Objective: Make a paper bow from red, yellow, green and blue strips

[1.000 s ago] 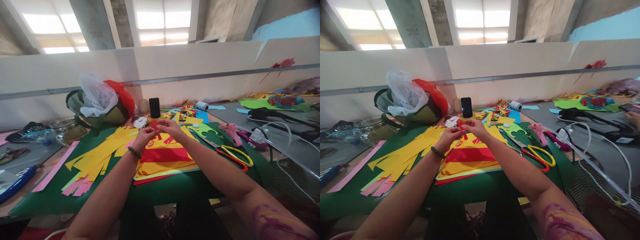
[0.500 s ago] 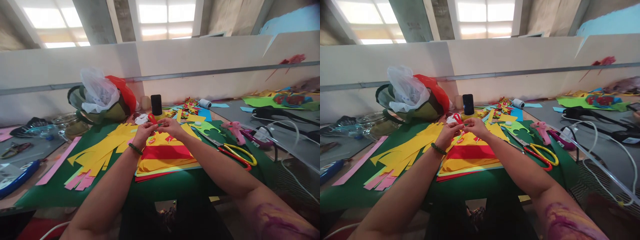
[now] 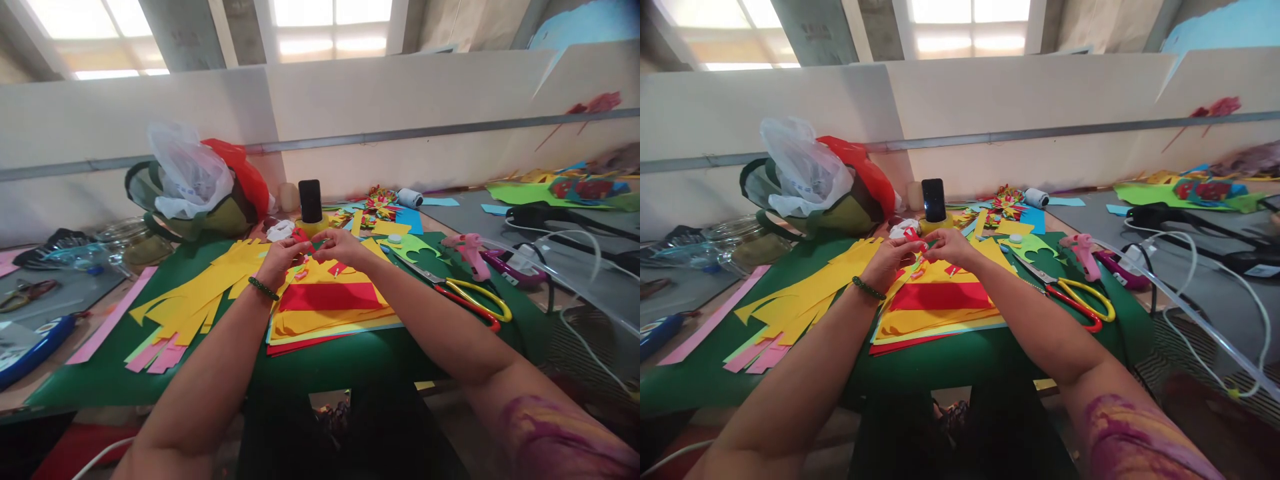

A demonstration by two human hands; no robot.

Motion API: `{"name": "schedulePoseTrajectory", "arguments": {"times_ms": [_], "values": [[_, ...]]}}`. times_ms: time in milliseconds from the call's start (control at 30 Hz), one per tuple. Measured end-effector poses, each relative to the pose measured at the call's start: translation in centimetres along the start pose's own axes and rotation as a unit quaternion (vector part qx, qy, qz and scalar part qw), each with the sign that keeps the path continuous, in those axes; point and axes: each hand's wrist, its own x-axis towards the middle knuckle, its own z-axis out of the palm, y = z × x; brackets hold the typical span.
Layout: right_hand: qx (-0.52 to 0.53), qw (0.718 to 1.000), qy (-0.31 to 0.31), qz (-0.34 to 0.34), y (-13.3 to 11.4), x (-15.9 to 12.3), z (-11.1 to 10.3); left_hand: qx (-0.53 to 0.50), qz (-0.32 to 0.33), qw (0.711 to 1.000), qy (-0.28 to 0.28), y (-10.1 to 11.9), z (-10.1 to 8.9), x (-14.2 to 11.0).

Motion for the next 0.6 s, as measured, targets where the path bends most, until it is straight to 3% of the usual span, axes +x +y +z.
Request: {"name": "schedulePoseTrajectory", "arguments": {"times_ms": [233, 300, 367, 467, 533, 600], "values": [[0.027, 0.999, -0.007, 0.023, -0.2, 0.1, -0.1, -0.006, 0.006, 1.0, -0.001, -0.2, 0.0, 0.3], [0.029, 0.999, 0.0, 0.018, -0.2, 0.3, -0.5, -0.023, 0.012, 0.998, 0.05, -0.1, -0.4, 0.6], [0.022, 1.0, 0.008, 0.009, -0.1, 0.5, -0.9, 0.0, 0.071, 0.989, 0.132, 0.2, -1.0, 1.0], [-0.028, 1.0, -0.002, -0.002, 0.0, 0.5, -1.3, 0.177, 0.248, 0.931, 0.199, 0.5, -1.8, 1.1], [-0.073, 0.997, -0.027, -0.011, 0.1, 0.3, -1.3, 0.311, 0.325, 0.879, 0.159, 0.5, -1.8, 1.0], [-0.109, 0.992, -0.064, -0.016, 0.1, 0.0, -1.2, 0.391, 0.321, 0.859, 0.083, 0.3, -1.7, 0.8]]}}
